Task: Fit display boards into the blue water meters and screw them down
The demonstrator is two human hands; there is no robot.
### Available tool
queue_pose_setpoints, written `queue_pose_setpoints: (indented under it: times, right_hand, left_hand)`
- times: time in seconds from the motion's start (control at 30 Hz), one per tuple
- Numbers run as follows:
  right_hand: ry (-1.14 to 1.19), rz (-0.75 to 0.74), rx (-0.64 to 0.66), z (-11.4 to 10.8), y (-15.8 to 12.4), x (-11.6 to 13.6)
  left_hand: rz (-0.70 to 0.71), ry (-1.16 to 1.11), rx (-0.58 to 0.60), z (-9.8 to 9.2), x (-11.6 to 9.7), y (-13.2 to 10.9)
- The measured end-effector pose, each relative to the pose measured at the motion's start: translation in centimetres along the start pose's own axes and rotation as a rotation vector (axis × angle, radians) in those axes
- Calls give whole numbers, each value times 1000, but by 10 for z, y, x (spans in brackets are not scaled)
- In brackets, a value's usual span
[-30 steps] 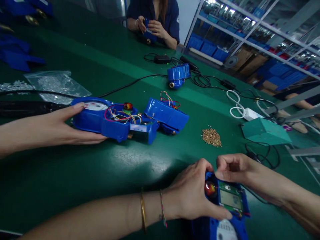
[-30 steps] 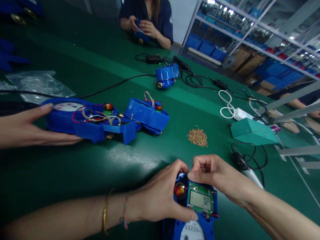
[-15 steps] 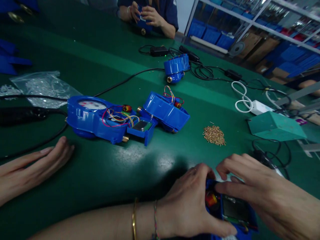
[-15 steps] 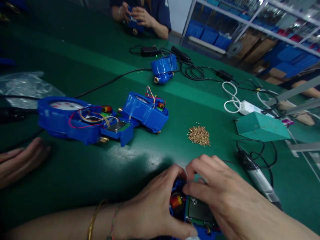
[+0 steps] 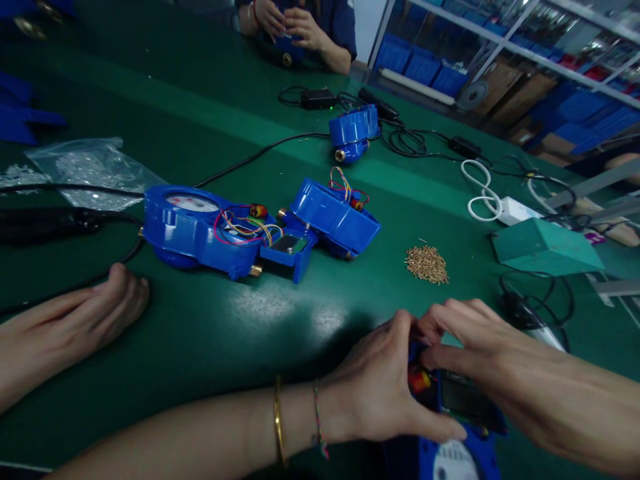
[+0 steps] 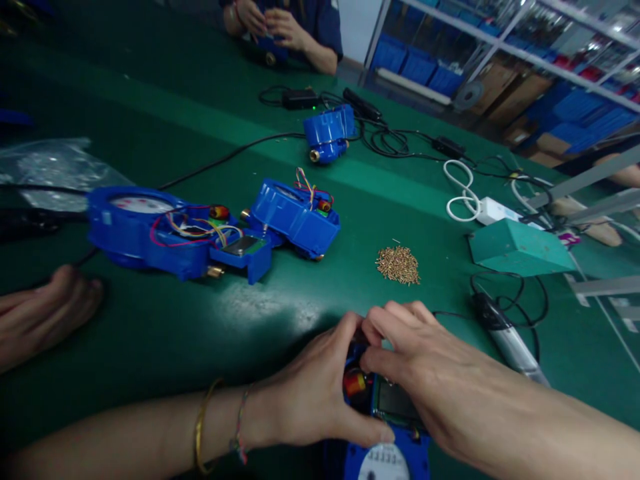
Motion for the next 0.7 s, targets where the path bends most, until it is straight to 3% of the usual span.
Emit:
queue_pose_setpoints:
  times: [0.3, 0.43, 0.5, 0.57, 0.6, 0.67, 0.7]
  right_hand:
    - [40, 19, 87, 9, 17, 7]
    - [5, -6, 117, -10, 12, 20]
    - [54, -8, 11, -28, -2, 13]
    - [86, 115, -228, -47, -33, -20]
    - [61, 256, -366, -51, -57, -47]
    - [-6, 668, -461, -34, -110, -111]
    - [-6, 798, -463, -18, -134, -138]
  left_hand:
    - [16, 42, -23, -3, -2, 3]
    - [22, 50, -29, -4, -4, 2]
    - [15, 35, -27, -3, -3, 2]
    - [-17, 33, -10, -2, 0, 3]
    - [-33, 42, 2, -1, 2, 3]
    - [-36, 74, 15, 0, 2, 3]
    - [-25, 88, 12, -1, 1, 3]
Point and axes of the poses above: each hand's wrist, its own y-axis towards the middle knuckle, its own z-axis out of the palm, x = y × z, the point moved 8 cm from there along y, towards the middle knuckle, and after that the axes turned 8 degrees about x, right-handed, at the moved point
